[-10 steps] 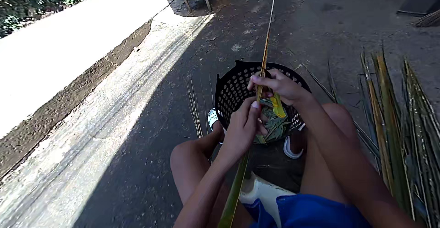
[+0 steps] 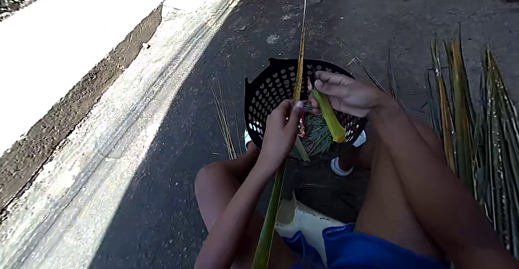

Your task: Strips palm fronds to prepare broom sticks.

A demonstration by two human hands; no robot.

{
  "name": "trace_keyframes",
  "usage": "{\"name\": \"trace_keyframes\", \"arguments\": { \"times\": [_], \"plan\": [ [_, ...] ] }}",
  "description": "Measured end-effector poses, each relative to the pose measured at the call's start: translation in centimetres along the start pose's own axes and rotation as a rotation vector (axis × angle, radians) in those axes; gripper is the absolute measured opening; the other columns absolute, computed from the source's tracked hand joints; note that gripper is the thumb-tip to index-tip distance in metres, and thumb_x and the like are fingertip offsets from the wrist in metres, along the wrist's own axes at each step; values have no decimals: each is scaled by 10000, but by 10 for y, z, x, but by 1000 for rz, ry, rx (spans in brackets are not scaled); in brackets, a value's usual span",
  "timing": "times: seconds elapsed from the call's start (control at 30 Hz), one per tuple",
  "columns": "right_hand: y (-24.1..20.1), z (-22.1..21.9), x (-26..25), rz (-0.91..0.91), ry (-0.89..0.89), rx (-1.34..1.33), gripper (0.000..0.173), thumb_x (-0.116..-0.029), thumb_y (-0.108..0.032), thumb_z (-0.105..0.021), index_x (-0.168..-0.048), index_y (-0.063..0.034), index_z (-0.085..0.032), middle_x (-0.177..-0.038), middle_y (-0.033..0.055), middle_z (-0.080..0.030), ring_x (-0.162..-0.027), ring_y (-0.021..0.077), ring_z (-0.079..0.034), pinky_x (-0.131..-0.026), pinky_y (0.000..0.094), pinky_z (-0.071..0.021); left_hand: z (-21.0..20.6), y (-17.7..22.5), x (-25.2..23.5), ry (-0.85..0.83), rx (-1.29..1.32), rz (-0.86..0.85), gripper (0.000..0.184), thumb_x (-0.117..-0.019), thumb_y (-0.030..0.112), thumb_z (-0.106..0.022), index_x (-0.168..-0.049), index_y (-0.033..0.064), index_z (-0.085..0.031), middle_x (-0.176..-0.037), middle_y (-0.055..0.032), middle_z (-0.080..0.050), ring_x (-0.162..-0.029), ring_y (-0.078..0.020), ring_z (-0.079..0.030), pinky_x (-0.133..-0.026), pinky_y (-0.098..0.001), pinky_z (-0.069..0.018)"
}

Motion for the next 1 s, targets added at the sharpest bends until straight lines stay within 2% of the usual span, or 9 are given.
{"name": "trace_keyframes", "arguments": {
  "times": [0.1,0.17,0.23,0.3,0.4,0.6,0.73,0.83,1.0],
  "plan": [
    [-5,-5,-3,-176,49,-1,151,-1089,-60,-341,-1178,-88,-460,-671,-66,-538,-543,-9,-543,-546,123,-487,-4,-1,0,25,-317,-28,245,-1077,127,-495,-1117,-75,-628,-670,-4,-475,-554,-20,-417,-554,-187,-370],
    [-7,-6,-5,-282,1,22,191,-1085,-45,-363,-1254,-57,-454,-650,-56,-525,-500,-19,-514,-491,105,-452,-6,-1,0,26,-452,-57,258,-1052,119,-548,-1157,-101,-632,-693,-72,-548,-589,-93,-468,-584,-256,-405],
    [-3,-4,-9,-338,-105,59,242,-1069,-11,-368,-1285,-34,-474,-666,-47,-527,-485,-28,-489,-466,93,-422,-8,-6,0,31,-540,-111,242,-1032,97,-569,-1108,-121,-640,-667,-101,-554,-577,-138,-490,-571,-291,-417],
    [2,-2,-14,-376,-193,87,242,-1059,9,-380,-1256,-41,-511,-699,-43,-547,-483,-32,-483,-465,92,-417,-9,-7,1,35,-608,-139,211,-1038,54,-525,-1010,-119,-643,-656,-125,-554,-592,-189,-535,-582,-329,-446],
    [6,-3,-20,-403,-173,90,210,-1037,41,-426,-1192,-16,-555,-636,-40,-551,-461,-22,-499,-453,98,-421,-12,-7,3,25,-700,-112,235,-1041,16,-489,-949,-119,-658,-676,-190,-597,-638,-285,-611,-620,-399,-497],
    [6,-2,-26,-465,-33,239,146,-1020,47,-516,-1147,30,-587,-638,-10,-574,-446,-6,-496,-439,111,-415,-14,-14,1,-45,-767,-34,251,-1076,54,-455,-1053,-111,-642,-749,-225,-638,-717,-359,-659,-669,-465,-520],
    [4,11,-30,-451,47,320,112,-1034,5,-521,-1100,36,-607,-645,-10,-563,-458,-3,-491,-451,113,-411,-15,-15,4,-81,-788,19,347,-1093,76,-422,-1321,-127,-587,-846,-267,-681,-792,-407,-682,-742,-494,-539],
    [2,22,-31,-411,149,335,94,-1051,-8,-489,-1061,12,-580,-649,-18,-537,-472,-6,-483,-458,113,-406,-13,-20,11,-90,-795,6,346,-1085,62,-427,-1326,-126,-588,-834,-268,-682,-776,-407,-683,-734,-491,-542],
    [0,37,-32,-382,283,282,118,-1062,-27,-469,-1097,-35,-582,-679,-34,-545,-484,-14,-490,-446,111,-409,-13,-28,28,-73,-801,-77,344,-1049,17,-452,-1313,-151,-595,-852,-280,-700,-782,-414,-702,-728,-491,-558]
  ]
}}
Point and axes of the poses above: each hand's wrist, its own x-axis away from the middle knuckle, its own z-axis out of the back of the hand, y = z × x, the point moved 1 cm from there along -x, towards the middle knuckle
